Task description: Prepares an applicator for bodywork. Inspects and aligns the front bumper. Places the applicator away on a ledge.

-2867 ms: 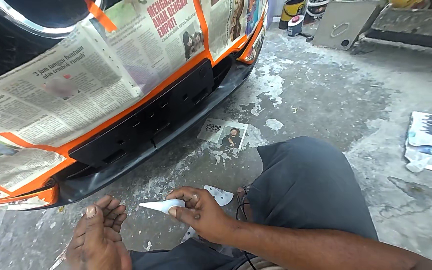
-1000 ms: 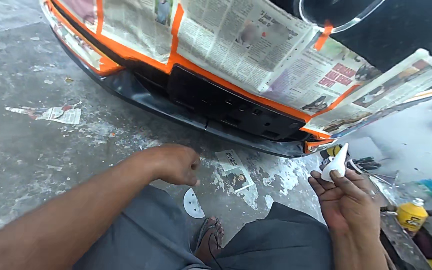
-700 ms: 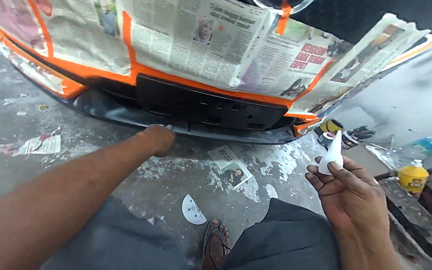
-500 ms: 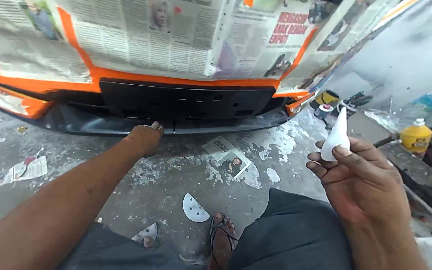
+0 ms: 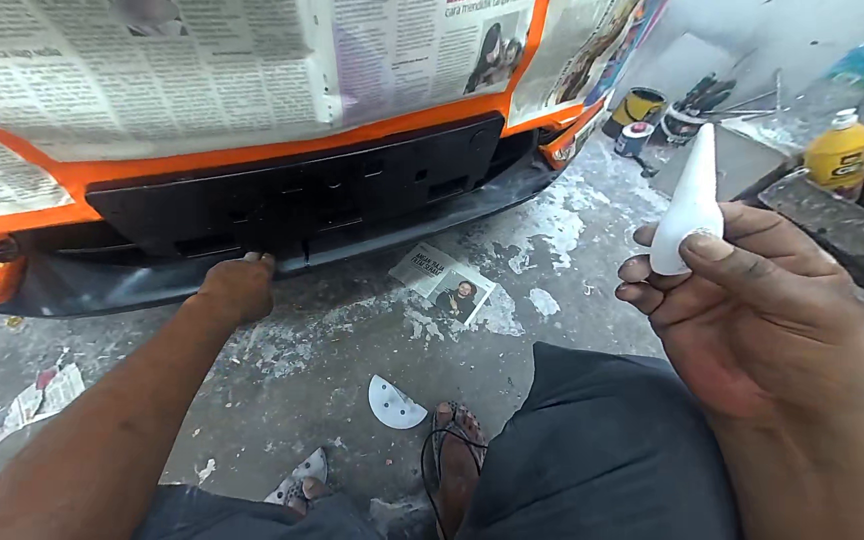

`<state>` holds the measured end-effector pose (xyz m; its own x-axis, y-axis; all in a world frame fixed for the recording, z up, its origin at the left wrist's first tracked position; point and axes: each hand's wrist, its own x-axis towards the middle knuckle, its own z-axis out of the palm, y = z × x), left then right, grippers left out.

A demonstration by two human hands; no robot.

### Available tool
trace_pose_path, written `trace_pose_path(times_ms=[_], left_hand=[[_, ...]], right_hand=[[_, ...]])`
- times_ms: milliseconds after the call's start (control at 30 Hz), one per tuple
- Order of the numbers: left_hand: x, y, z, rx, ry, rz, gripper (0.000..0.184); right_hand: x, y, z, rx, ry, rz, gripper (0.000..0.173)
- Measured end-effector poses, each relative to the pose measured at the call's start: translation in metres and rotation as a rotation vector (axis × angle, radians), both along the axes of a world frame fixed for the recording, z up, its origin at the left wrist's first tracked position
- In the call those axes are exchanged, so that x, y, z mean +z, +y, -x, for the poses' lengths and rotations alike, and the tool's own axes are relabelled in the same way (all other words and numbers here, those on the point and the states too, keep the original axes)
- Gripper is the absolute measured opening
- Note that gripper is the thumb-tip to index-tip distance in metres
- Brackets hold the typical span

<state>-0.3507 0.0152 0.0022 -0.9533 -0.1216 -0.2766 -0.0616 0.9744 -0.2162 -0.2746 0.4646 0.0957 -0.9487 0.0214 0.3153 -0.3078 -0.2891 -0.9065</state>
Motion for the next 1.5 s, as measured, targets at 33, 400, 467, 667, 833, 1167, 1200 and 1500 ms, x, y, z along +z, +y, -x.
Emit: trace_pose_path(times_ms=[33, 400, 467, 667, 833, 1167, 1200, 1500], left_hand=[[0.0, 0.0, 0.001, -0.004, 0.0, -0.006, 0.065], [0.008, -0.002, 0.009, -0.029, -0.046, 0.007, 0.069], [0.01, 0.0, 0.009, -0.033, -0.052, 0.007, 0.068], [0.013, -0.001, 0.011, -0.004, -0.075, -0.012, 0.075], [0.012, -0.008, 0.007, -0.001, -0.03, -0.055, 0.074], [0.003, -0.016, 0.001, -0.024, 0.01, -0.126, 0.078], [0.003, -0.016, 0.001, -0.021, 0.007, -0.129, 0.078], [0.005, -0.011, 0.002, -0.024, -0.021, -0.099, 0.079]], right_hand=[[0.0, 0.0, 0.0, 0.001, 0.001, -0.001, 0.019], [0.0, -0.001, 0.0, 0.014, 0.014, 0.007, 0.02], [0.0, -0.002, -0.001, 0.012, 0.014, -0.004, 0.02], [0.001, -0.003, -0.001, 0.016, 0.01, -0.003, 0.02], [0.0, -0.003, -0.001, 0.015, 0.021, 0.015, 0.019], [0.001, -0.005, -0.002, 0.027, 0.019, 0.011, 0.018], [0.002, -0.005, -0.002, 0.023, 0.015, 0.006, 0.018], [0.002, -0.008, 0.0, 0.044, 0.016, -0.003, 0.02]])
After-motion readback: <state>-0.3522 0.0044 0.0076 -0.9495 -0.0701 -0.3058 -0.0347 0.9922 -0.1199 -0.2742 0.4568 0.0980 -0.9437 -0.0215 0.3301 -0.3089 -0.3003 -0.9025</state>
